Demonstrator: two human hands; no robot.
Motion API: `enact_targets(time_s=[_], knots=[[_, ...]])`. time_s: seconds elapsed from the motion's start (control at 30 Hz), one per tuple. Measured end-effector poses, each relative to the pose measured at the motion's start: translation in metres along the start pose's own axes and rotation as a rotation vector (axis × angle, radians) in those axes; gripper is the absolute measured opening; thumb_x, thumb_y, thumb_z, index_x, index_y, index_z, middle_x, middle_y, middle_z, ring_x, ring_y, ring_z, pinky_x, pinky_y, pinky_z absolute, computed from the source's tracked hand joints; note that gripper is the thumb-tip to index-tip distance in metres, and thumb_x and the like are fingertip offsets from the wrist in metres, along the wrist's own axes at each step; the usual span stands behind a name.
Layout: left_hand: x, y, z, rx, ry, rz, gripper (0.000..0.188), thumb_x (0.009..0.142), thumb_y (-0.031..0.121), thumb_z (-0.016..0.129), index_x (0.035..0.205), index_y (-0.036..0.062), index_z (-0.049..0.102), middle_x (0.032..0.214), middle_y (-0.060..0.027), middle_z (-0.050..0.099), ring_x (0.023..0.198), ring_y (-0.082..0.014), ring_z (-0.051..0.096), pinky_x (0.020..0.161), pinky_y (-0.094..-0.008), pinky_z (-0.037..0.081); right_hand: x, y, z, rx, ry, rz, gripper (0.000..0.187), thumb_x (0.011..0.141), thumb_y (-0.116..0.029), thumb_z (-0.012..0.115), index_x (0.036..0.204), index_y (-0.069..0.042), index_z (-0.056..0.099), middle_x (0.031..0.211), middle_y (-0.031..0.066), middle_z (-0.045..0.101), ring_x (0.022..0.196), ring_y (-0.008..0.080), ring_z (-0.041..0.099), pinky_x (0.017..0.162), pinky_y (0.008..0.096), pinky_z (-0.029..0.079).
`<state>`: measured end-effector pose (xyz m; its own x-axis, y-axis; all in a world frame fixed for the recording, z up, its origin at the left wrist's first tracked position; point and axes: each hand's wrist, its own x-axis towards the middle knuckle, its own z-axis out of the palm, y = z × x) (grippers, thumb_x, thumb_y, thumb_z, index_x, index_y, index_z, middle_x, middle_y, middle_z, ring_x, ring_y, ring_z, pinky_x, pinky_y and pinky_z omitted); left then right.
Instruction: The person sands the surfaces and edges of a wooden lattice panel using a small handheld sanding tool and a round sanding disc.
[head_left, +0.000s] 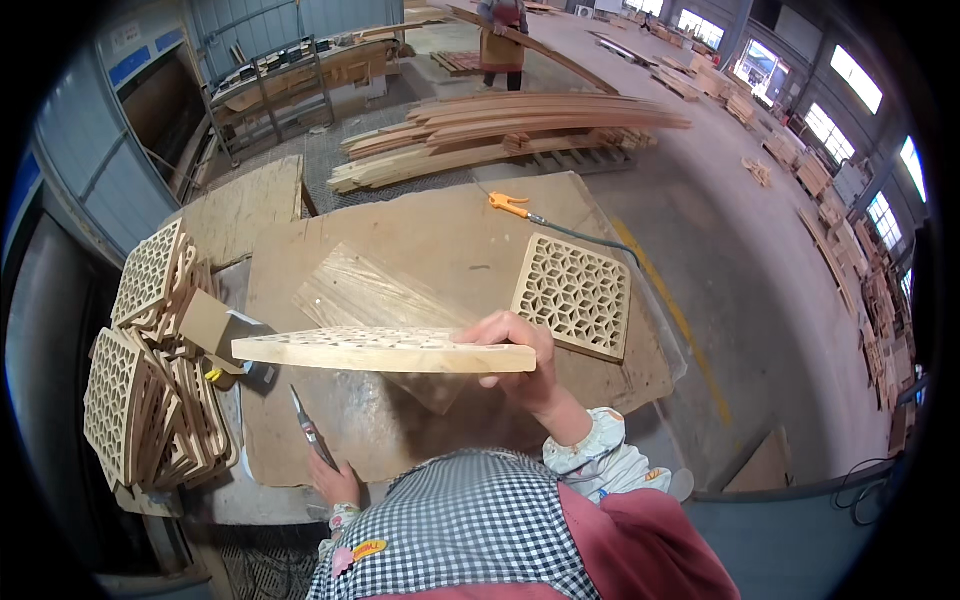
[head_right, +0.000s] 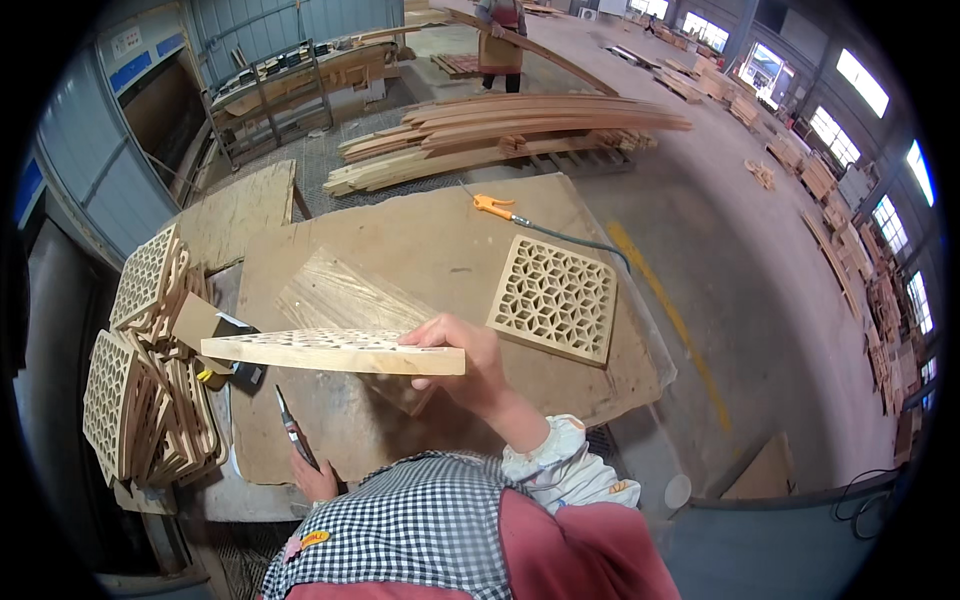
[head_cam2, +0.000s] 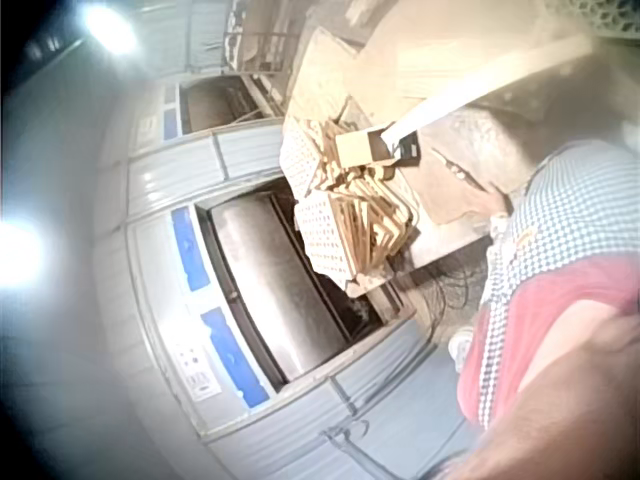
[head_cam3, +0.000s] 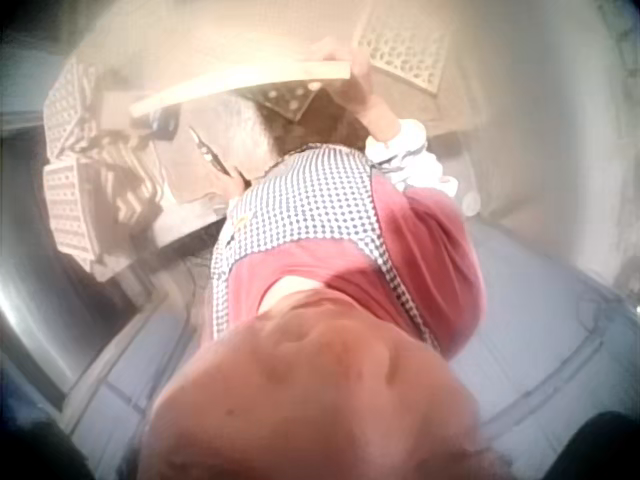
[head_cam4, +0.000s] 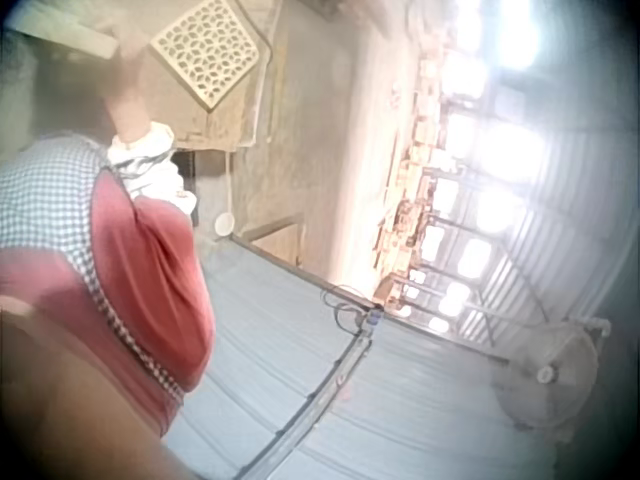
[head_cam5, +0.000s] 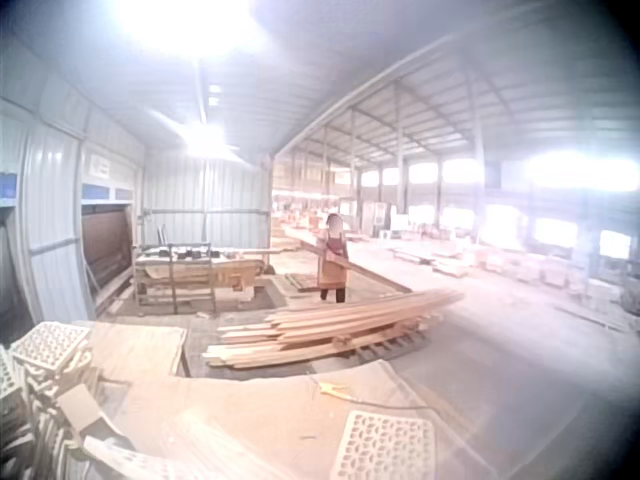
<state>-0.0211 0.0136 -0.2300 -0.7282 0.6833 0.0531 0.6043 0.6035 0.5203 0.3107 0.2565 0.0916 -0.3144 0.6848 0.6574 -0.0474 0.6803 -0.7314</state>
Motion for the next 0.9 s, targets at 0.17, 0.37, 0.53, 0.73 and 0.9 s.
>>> enact_targets(time_s=[0.17, 0.37, 0.53, 0.73, 0.9], knots=[[0.000, -0.007, 0.005, 0.015, 0.038, 0.026, 0.084, 0.090, 0.019, 0.072, 0.163, 0.0036, 0.034, 0.158, -0.0257, 0.046, 0.146, -0.0459, 0.042, 0.120, -0.0566, 0.035, 0.000, 0.002, 0.001, 0.032, -0.003, -0.017, 0.053, 0.083, -0.053, 0.082, 0.094, -0.004, 0.068, 0.099, 0.0133, 0.080, 0.087, 0.0240, 0.078, 0.074, 0.0331, 0.061], [0.003, -0.013, 0.010, 0.059, 0.035, 0.014, 0.083, 0.090, 0.019, 0.071, 0.163, 0.0038, 0.034, 0.156, -0.0258, 0.047, 0.144, -0.0459, 0.045, 0.118, -0.0563, 0.037, -0.001, 0.006, 0.000, 0.066, 0.002, -0.040, 0.043, 0.078, -0.035, 0.092, 0.094, -0.004, 0.067, 0.098, 0.0124, 0.079, 0.090, 0.0244, 0.080, 0.074, 0.0322, 0.062], [0.001, -0.018, 0.015, 0.058, 0.073, 0.026, 0.084, 0.090, 0.019, 0.071, 0.163, 0.0043, 0.033, 0.156, -0.0256, 0.048, 0.142, -0.0467, 0.046, 0.118, -0.0565, 0.037, 0.001, 0.002, 0.002, 0.014, 0.011, 0.022, 0.066, 0.083, -0.069, 0.075, 0.093, -0.005, 0.065, 0.098, 0.0143, 0.079, 0.086, 0.0245, 0.077, 0.074, 0.0341, 0.060], [0.002, -0.013, 0.011, 0.026, 0.050, 0.041, 0.085, 0.089, 0.018, 0.073, 0.163, 0.0045, 0.033, 0.156, -0.0259, 0.047, 0.142, -0.0470, 0.046, 0.117, -0.0570, 0.037, -0.001, 0.003, 0.002, 0.023, 0.025, 0.056, 0.069, 0.082, -0.073, 0.075, 0.091, -0.006, 0.064, 0.098, 0.0144, 0.079, 0.089, 0.0257, 0.077, 0.077, 0.0354, 0.060], [0.002, -0.016, 0.013, 0.046, 0.067, 0.021, 0.086, 0.089, 0.019, 0.074, 0.164, 0.0053, 0.034, 0.156, -0.0260, 0.047, 0.143, -0.0466, 0.046, 0.117, -0.0572, 0.037, -0.001, 0.002, 0.003, 0.024, 0.008, 0.062, 0.069, 0.082, -0.072, 0.076, 0.091, -0.005, 0.063, 0.099, 0.0148, 0.079, 0.091, 0.0264, 0.077, 0.079, 0.0362, 0.061]])
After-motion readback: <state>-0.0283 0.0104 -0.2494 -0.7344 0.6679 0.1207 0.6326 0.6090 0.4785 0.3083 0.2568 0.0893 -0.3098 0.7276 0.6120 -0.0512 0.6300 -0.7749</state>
